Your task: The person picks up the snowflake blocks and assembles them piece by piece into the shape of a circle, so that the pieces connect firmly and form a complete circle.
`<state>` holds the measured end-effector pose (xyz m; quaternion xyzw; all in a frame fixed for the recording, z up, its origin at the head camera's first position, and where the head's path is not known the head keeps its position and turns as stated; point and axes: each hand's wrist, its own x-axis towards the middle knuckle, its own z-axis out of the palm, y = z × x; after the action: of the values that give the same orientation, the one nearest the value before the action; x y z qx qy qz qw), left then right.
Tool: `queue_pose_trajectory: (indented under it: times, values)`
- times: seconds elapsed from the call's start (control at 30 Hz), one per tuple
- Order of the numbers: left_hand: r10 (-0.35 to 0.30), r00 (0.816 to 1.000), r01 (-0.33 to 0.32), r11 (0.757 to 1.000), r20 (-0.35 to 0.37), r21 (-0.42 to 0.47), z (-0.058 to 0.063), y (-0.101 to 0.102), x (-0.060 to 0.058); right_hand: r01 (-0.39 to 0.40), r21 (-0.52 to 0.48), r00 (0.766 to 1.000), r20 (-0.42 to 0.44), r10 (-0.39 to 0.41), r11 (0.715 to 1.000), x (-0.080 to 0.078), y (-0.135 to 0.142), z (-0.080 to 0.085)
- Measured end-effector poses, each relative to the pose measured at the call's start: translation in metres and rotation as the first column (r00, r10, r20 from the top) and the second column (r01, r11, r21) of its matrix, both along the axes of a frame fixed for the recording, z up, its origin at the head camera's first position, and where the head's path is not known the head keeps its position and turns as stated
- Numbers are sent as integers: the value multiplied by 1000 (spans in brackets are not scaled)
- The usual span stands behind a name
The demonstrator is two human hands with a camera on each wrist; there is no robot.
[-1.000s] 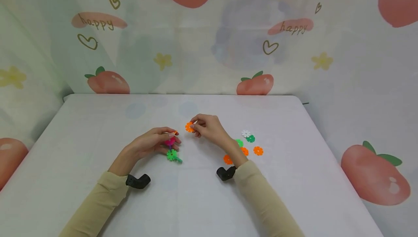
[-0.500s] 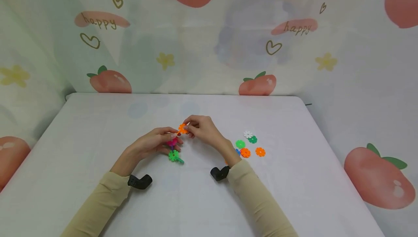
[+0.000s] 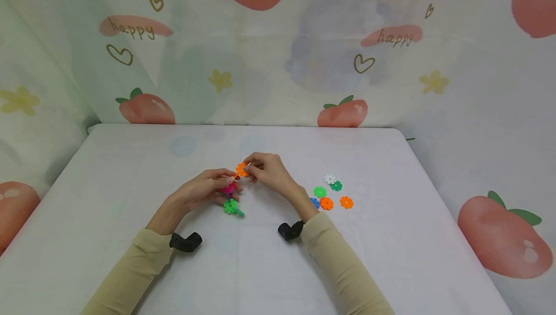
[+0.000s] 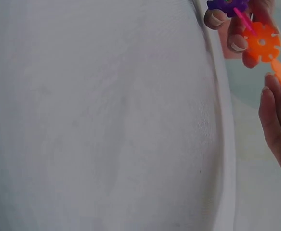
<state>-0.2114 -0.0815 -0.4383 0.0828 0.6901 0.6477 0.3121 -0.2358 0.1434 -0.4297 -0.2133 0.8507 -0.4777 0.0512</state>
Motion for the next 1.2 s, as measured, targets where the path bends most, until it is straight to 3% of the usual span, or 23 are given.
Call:
queue_pose_trajectory:
  times: [0.27,0.53,0.9,1.03,1.2]
  values:
    - [-5,1000,5,1000,-5,6,1,0,0,4,-17,999,36,-3,1000,0,-3,-2]
    - [44,997,-44,999,-68,3,-4,6,0,-26,-84,996,80,33,996,-3,-5,-4]
    - [65,980,-76,996,-187,-53,-9,12,0,-62,-88,991,113,72,994,-10,-6,0]
    - [50,984,-61,996,-170,-58,-8,9,-1,-63,-38,992,111,67,997,-12,-10,0]
    - [29,998,-28,999,-64,14,-4,3,-3,-27,36,996,82,24,999,-10,-8,1]
